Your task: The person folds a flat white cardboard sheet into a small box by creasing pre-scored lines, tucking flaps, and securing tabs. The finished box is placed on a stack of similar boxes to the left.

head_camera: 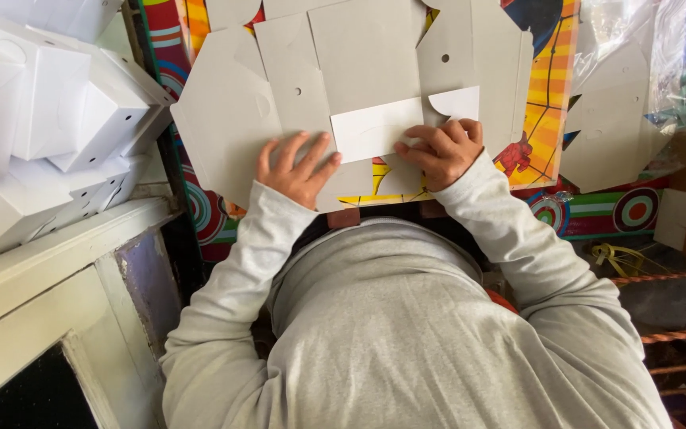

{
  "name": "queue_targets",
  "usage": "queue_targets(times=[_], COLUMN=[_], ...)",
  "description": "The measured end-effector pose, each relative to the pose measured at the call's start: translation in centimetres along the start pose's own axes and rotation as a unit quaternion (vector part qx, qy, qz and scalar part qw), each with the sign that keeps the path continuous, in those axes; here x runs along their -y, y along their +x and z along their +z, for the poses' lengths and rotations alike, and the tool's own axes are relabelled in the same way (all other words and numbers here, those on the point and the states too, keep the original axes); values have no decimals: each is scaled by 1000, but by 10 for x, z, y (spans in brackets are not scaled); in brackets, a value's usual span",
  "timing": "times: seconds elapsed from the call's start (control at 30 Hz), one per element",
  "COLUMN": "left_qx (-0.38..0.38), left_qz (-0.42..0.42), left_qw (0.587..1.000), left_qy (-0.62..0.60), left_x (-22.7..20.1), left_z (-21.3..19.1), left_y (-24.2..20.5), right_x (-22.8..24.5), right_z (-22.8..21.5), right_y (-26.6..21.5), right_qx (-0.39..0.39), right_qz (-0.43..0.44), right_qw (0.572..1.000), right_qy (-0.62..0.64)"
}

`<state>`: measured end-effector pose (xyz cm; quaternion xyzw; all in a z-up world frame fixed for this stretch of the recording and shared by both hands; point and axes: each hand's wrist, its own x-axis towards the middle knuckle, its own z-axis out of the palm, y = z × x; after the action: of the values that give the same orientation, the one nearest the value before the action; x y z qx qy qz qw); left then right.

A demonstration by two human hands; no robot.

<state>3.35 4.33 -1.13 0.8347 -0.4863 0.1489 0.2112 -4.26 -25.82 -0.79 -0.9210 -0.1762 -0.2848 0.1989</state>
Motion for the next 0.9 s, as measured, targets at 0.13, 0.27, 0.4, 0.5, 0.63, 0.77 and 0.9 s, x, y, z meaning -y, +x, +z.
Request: queue_targets(times=[0.13,0.27,0.4,0.5,0.63,0.77,0.9], left_qx=[13,13,43,38,-10,-48,-44], left_qz=[-16,-18,-17,-2,13,12,6], left_qw=[1000,1000,999,999,999,999,999], left_qy=[14,-9,26,5,-42,1,-19], left_x=[5,-6,0,6,3,5,10], left_z=[-22,-59,-48,-26,-9,19,15], left_y=[-16,-10,-40,-56,-42,-30,-19], right_x=[8,16,4,5,-6,11,46], right_z=[2,4,-3,-21,-32,-28,10], right_y=[18,41,33,35,28,33,19], right_qx=[-4,48,55,48,59,-34,-21], right_qz=[-2,1,46,55,61,-38,-64], right_qw=[1000,999,996,993,995,984,997], right_qy=[-29,1,48,93,45,-170,-45])
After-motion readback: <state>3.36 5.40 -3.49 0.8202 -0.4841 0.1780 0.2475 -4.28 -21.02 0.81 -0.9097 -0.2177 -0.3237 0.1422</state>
